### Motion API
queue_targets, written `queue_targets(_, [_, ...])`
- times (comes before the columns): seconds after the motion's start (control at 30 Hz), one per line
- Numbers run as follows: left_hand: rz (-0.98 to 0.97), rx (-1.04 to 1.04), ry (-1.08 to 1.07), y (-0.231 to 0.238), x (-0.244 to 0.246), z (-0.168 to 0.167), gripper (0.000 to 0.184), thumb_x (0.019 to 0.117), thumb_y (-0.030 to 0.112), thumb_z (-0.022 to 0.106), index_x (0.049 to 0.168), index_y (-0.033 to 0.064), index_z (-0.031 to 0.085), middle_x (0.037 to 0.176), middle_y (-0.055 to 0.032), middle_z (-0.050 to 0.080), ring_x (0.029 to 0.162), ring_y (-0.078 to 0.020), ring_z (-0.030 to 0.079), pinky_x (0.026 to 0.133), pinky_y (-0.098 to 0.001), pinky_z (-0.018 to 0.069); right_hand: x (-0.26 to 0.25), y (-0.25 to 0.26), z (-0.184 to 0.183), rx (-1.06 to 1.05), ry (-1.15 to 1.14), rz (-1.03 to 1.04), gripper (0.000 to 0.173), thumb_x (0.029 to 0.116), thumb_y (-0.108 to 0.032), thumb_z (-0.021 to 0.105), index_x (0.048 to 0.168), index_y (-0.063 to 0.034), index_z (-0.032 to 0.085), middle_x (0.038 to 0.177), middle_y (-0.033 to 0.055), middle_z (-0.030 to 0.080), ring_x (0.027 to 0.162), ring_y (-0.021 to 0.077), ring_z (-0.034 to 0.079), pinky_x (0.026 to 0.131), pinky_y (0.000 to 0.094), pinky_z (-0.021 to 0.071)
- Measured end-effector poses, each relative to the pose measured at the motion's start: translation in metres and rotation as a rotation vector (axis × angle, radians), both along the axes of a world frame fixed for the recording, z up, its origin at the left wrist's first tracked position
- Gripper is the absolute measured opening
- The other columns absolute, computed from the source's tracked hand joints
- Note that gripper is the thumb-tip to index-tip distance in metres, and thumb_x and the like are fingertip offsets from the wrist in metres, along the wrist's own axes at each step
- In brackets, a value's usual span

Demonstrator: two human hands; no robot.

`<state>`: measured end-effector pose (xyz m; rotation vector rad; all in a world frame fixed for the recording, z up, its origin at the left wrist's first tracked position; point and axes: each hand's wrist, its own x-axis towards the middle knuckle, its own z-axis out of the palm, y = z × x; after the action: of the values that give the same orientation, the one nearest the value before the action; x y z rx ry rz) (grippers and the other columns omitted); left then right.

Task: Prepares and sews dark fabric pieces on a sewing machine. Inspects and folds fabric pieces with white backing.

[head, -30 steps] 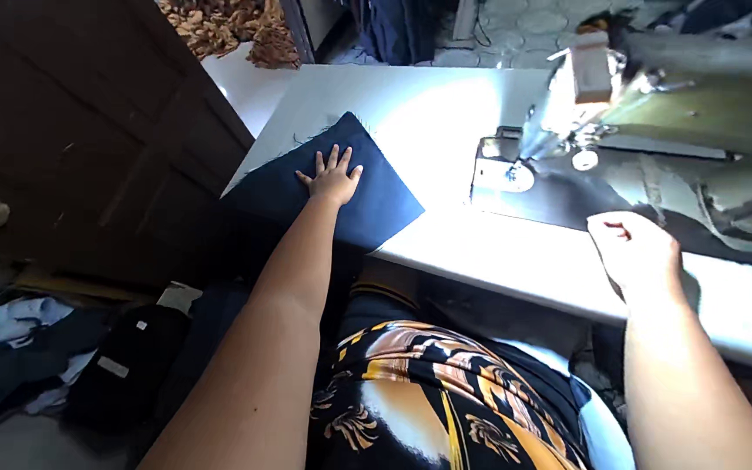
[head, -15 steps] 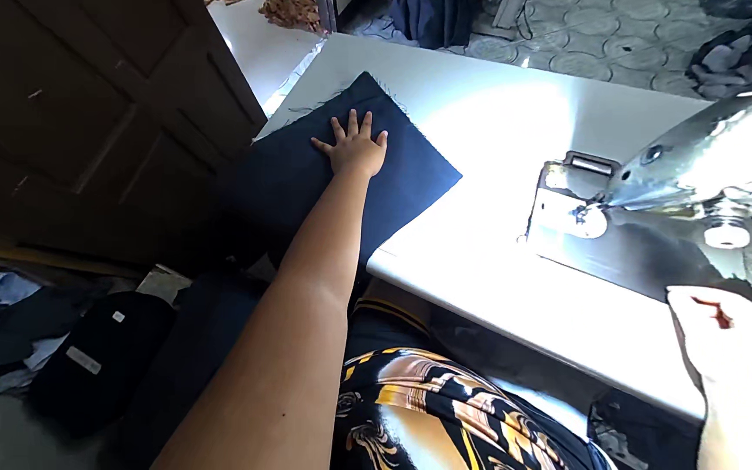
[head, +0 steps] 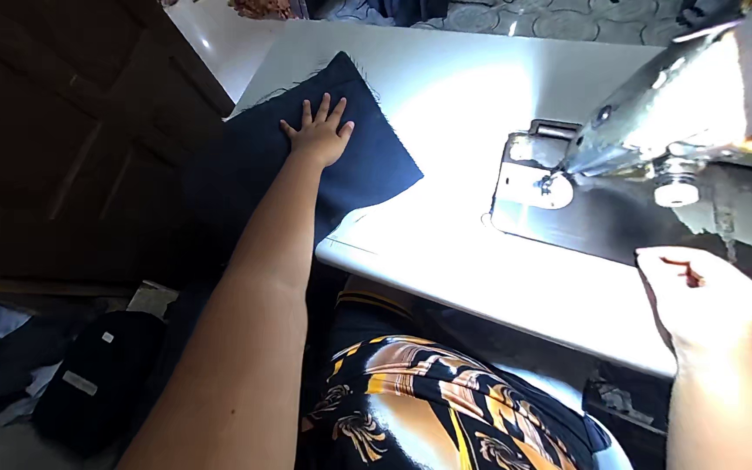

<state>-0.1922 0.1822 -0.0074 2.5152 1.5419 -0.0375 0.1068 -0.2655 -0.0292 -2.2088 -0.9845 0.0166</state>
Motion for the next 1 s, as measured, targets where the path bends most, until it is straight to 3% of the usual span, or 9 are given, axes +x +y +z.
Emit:
queue_targets(0.17, [-0.318,0.018,-0.006,-0.078,0.005,0.001,0.061,0.1084,0.055,0.025,0.166,0.0366,0.018,0.175,0.0049,0.006,0.16,-0.0379,0.001,0.109,-0.0858,0.0009,0.002,0.003,-0.004,0.136,-0.038,0.083,0.027,0.1024,-0.019,0.06,0.107,0.005,0.071,0.094,0.019,0.069,0.076,0.0136,0.058,0.072,0.0289,0.0486])
queue_targets(0.3, [-0.585,-0.005,-0.055,-0.171,0.013,-0.006,0.06,0.1064,0.056,0.03,0.164,0.0375,0.026,0.174,0.0055,0.013,0.16,-0.0371,0.004,0.11,-0.0849,0.0002,-0.009,-0.003,-0.001,0.14,-0.113,0.129,0.031,0.1031,-0.021,0.057,0.103,0.0069,0.072,0.099,0.0249,0.071,0.09,0.0312,0.067,0.084,0.0447,0.0531])
queue_targets(0.4, [-0.734,-0.043,-0.11,-0.23,0.027,-0.007,0.058,0.106,0.057,0.03,0.162,0.0408,0.031,0.173,0.0093,0.016,0.16,-0.0328,0.004,0.112,-0.0831,-0.0009,-0.056,-0.023,0.005,0.183,-0.128,0.229,0.03,0.0954,-0.014,0.055,0.069,0.0008,0.06,0.064,0.0113,0.058,0.058,0.0185,0.056,0.054,0.0367,0.0465])
queue_targets(0.47, [-0.812,-0.073,-0.108,-0.258,0.035,-0.006,0.057,0.1066,0.056,0.029,0.162,0.0402,0.031,0.173,0.009,0.017,0.16,-0.0317,0.004,0.112,-0.0832,-0.0015,-0.092,-0.046,0.0,0.062,-0.04,0.346,0.039,0.097,-0.029,0.056,0.064,-0.0082,0.06,0.056,0.0017,0.053,0.051,0.014,0.053,0.046,0.0373,0.0442])
queue_targets(0.5, [-0.849,-0.086,-0.113,-0.268,0.04,-0.006,0.057,0.1068,0.056,0.029,0.162,0.0392,0.032,0.173,0.0083,0.017,0.16,-0.0318,0.004,0.112,-0.0836,-0.0015,-0.104,-0.057,-0.006,-0.065,0.041,0.367,0.041,0.0985,-0.038,0.058,0.071,-0.0078,0.066,0.063,0.0035,0.06,0.059,0.0175,0.061,0.053,0.042,0.0504])
queue_targets(0.57, [-0.925,-0.097,-0.126,-0.285,0.049,-0.006,0.058,0.1069,0.055,0.03,0.161,0.037,0.034,0.173,0.006,0.018,0.16,-0.0333,0.005,0.111,-0.0845,-0.0004,-0.112,-0.075,-0.019,-0.269,0.341,0.316,0.051,0.0983,-0.047,0.065,0.114,0.0005,0.072,0.107,0.0181,0.073,0.103,0.0322,0.07,0.091,0.0563,0.0555])
queue_targets(0.67, [-1.03,-0.121,-0.121,-0.306,0.068,-0.007,0.058,0.1063,0.055,0.031,0.162,0.0363,0.034,0.173,0.0044,0.017,0.16,-0.0351,0.005,0.11,-0.0849,-0.0001,-0.117,-0.096,-0.044,-0.148,0.74,0.133,0.072,0.0949,-0.039,0.073,0.148,0.0023,0.048,0.15,0.0225,0.051,0.141,0.031,0.048,0.118,0.0503,0.0383])
queue_targets(0.87, [-1.29,-0.21,-0.203,-0.341,0.103,-0.009,0.056,0.1054,0.048,0.041,0.159,0.0313,0.041,0.171,0.0044,0.026,0.159,-0.0298,0.014,0.112,-0.0832,0.0031,-0.124,-0.102,-0.04,0.509,1.093,-0.076,0.026,0.1004,-0.011,0.064,0.121,0.0042,0.063,0.109,0.0089,0.072,0.102,0.0102,0.07,0.095,0.0335,0.0579])
queue_targets(1.0, [-1.379,-0.156,-0.443,-0.324,0.074,0.001,0.064,0.0952,0.05,0.06,0.153,0.0252,0.05,0.167,-0.0046,0.033,0.156,-0.0273,0.027,0.121,-0.0703,0.0174,-0.099,-0.181,-0.019,0.503,1.18,-0.227,0.026,0.1,-0.013,0.059,0.123,-0.0024,0.06,0.1,0.0043,0.074,0.091,0.0123,0.072,0.084,0.0349,0.0618])
